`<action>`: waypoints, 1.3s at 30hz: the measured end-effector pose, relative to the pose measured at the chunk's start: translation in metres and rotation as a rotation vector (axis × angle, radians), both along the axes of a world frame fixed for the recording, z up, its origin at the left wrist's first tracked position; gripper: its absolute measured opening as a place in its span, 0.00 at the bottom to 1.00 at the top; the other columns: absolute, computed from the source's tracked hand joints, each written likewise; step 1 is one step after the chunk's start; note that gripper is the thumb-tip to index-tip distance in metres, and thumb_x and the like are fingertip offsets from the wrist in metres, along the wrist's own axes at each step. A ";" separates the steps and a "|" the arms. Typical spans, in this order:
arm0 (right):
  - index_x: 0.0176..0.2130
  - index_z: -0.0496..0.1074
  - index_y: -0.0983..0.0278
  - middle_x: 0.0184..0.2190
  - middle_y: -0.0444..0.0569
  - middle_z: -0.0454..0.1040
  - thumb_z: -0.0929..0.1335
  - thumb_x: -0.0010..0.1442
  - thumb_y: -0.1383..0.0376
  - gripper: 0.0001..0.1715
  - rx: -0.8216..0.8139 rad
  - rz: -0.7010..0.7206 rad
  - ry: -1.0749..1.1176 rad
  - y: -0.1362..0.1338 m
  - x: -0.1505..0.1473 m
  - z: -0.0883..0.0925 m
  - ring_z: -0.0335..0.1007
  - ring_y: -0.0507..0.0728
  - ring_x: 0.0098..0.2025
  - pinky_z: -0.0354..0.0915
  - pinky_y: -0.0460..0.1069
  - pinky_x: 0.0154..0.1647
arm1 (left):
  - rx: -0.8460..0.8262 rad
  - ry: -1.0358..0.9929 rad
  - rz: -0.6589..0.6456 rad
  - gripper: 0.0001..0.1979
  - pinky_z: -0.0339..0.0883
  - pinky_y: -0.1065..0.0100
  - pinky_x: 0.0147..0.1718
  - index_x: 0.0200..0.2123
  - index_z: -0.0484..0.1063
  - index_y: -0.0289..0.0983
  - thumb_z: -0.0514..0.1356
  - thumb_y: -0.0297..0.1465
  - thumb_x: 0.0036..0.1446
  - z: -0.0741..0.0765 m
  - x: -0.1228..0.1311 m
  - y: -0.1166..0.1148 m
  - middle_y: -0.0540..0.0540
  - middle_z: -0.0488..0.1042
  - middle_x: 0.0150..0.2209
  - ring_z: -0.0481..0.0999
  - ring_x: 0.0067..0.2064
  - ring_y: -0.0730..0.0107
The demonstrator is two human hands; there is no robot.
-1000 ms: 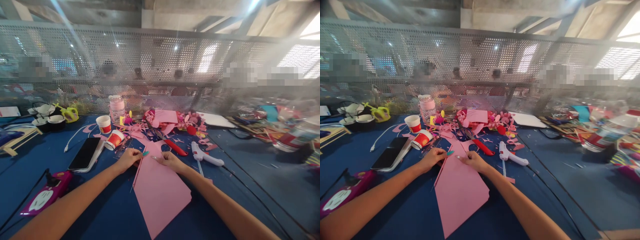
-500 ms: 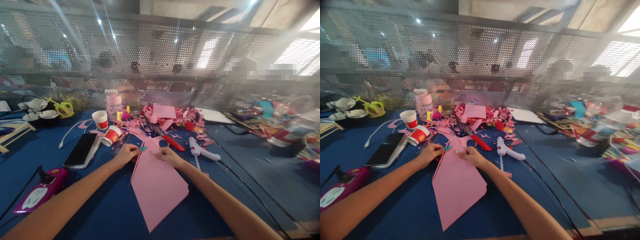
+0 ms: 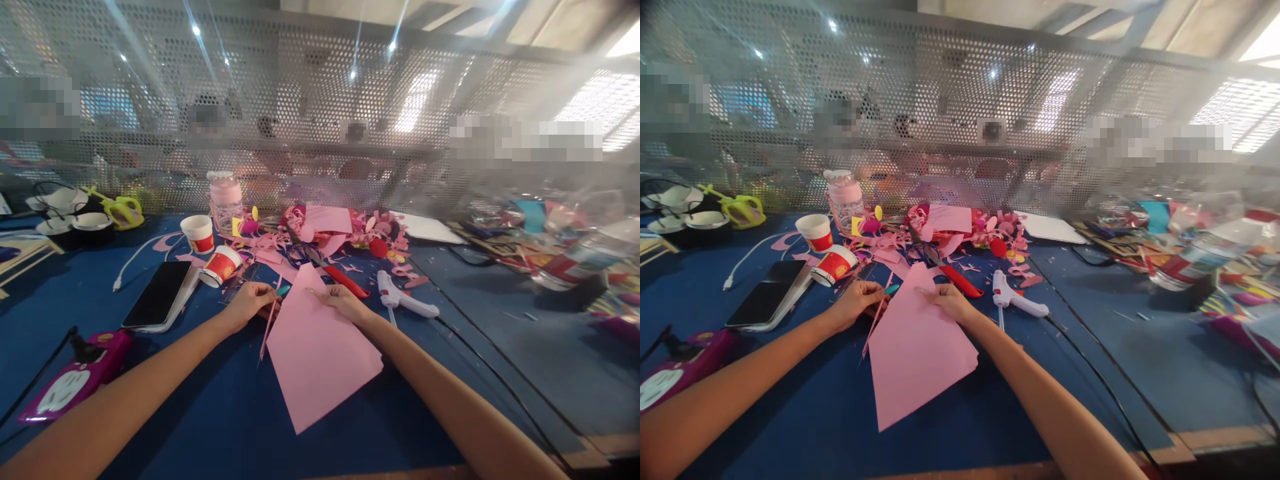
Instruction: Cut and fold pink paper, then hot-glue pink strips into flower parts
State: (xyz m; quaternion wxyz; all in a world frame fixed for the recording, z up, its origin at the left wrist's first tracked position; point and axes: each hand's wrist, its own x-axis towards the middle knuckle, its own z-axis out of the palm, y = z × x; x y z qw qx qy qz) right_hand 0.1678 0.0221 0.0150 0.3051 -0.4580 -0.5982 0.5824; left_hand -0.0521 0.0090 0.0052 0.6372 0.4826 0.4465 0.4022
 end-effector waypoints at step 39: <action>0.34 0.70 0.69 0.27 0.50 0.75 0.68 0.46 0.47 0.28 -0.058 0.158 0.194 -0.034 -0.032 0.010 0.71 0.51 0.26 0.66 0.43 0.22 | 0.014 -0.308 0.231 0.10 0.73 0.70 0.24 0.32 0.70 0.31 0.61 0.33 0.50 0.007 0.012 -0.009 0.46 0.75 0.28 0.77 0.29 0.68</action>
